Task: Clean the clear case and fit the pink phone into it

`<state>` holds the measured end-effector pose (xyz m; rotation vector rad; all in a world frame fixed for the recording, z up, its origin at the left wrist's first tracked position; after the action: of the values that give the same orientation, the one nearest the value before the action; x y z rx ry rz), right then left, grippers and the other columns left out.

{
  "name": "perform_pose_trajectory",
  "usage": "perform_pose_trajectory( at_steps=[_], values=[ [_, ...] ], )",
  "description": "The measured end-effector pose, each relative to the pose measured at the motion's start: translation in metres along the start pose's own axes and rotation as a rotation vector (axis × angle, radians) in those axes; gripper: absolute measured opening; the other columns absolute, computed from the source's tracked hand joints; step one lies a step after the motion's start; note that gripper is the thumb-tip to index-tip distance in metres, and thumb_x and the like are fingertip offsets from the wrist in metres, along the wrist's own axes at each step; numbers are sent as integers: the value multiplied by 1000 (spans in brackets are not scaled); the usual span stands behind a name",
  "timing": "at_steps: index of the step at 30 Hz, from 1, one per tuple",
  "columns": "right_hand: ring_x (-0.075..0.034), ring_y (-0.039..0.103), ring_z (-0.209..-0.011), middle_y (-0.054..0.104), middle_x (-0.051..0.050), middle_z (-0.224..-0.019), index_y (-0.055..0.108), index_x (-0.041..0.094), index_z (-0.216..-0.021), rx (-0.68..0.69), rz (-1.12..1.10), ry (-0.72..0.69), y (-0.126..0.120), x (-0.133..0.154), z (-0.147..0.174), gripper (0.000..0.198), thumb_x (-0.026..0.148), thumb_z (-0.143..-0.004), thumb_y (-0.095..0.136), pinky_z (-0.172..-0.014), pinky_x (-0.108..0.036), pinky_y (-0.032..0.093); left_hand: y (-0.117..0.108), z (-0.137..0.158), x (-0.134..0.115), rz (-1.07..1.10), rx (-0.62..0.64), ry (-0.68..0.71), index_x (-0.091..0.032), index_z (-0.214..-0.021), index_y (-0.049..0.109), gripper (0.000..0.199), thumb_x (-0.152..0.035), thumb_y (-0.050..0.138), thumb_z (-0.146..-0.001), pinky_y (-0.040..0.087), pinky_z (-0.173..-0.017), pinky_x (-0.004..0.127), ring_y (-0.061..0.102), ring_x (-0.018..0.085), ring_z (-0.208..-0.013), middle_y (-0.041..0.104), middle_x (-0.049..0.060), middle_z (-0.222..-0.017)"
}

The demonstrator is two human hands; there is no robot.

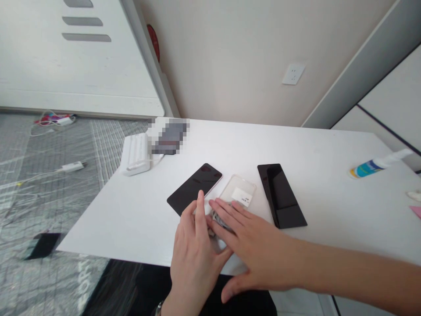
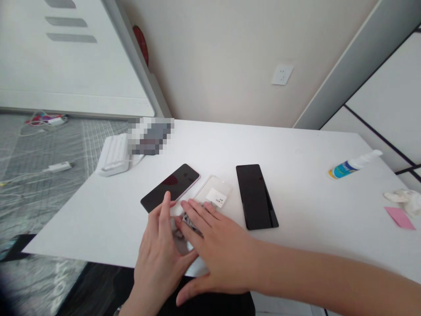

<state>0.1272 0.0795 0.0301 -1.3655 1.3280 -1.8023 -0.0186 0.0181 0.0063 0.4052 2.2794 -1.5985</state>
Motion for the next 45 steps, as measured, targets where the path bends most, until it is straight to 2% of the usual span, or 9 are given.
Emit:
perform_pose_trajectory(
  at_steps=[6, 12, 17, 23, 28, 32, 37, 41, 45],
  values=[
    [-44, 3, -161, 4, -32, -170, 23, -3, -163, -100, 163, 281, -6, -38, -6, 121, 86, -86, 51, -128, -67, 17, 0, 1, 0, 10, -14, 14, -20, -168, 9, 111, -66, 71, -87, 60, -93, 55, 64, 38, -121, 53, 22, -142],
    [-32, 5, -163, 7, -22, -173, 17, 4, -166, -14, 14, 23, 2, -1, -2, 123, 92, -84, 41, -133, -47, 14, 1, -1, 1, 6, -6, 6, -25, -168, 7, 113, -55, 77, -85, 58, -97, 56, 60, 38, -127, 53, 19, -143],
    [-42, 2, -161, 4, -31, -170, 23, -3, -163, -79, 117, 292, -5, -31, -5, 127, 88, -82, 56, -130, -63, 14, 2, 1, 1, 11, 2, 4, -24, -168, 8, 118, -52, 83, -82, 59, -95, 54, 62, 38, -125, 54, 19, -142],
    [-31, 5, -163, 7, -21, -174, 18, 5, -167, -10, 9, 20, 2, -5, -2, 122, 92, -84, 43, -133, -47, 13, 2, 1, 1, 3, 16, -3, -25, -168, 6, 116, -48, 81, -83, 57, -99, 55, 59, 38, -128, 53, 19, -144],
    [-44, -5, -161, -5, -31, -170, 16, -5, -164, -46, 95, 266, 0, -25, -5, 132, 89, -80, 57, -130, -62, 7, 2, 1, 1, 5, 8, 0, -24, -168, 8, 119, -56, 82, -81, 58, -98, 54, 61, 38, -126, 54, 18, -142],
    [-34, 3, -163, -2, -21, -174, 5, 5, -168, -8, -24, -41, 7, -10, -5, 129, 90, -83, 51, -134, -45, 10, 2, 1, 1, 27, 6, 12, -25, -168, 8, 109, -52, 75, -87, 57, -101, 55, 59, 37, -129, 53, 19, -143],
    [-42, 0, -161, 3, -27, -173, 18, 0, -165, -101, 110, 262, 1, -32, -7, 128, 87, -81, 59, -131, -60, 9, 2, 1, 2, 16, -22, 18, -24, -168, 11, 113, -64, 75, -85, 60, -93, 54, 64, 38, -121, 54, 20, -141],
    [-35, 4, -163, 5, -22, -174, 10, 3, -167, -93, 40, 11, 8, -9, -5, 128, 89, -83, 53, -134, -49, 13, 3, 0, 2, 22, -2, 25, -25, -168, 8, 106, -61, 70, -90, 59, -96, 55, 61, 38, -127, 53, 20, -143],
    [-39, 16, -161, 15, -27, -172, 24, 2, -164, -128, 169, 122, 4, -31, -9, 121, 89, -85, 50, -131, -57, 19, 2, 1, 2, 13, -25, 24, -23, -168, 11, 106, -65, 69, -90, 59, -95, 54, 62, 37, -123, 54, 19, -141]
  ],
)
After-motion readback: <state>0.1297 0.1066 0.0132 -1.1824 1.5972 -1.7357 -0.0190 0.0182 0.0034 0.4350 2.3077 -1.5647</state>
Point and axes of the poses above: each hand's wrist, its own z-axis away from the middle knuckle, its own y-axis out of the palm, x = y × z, the point moved 4 cm from there along -z, towards the middle knuckle
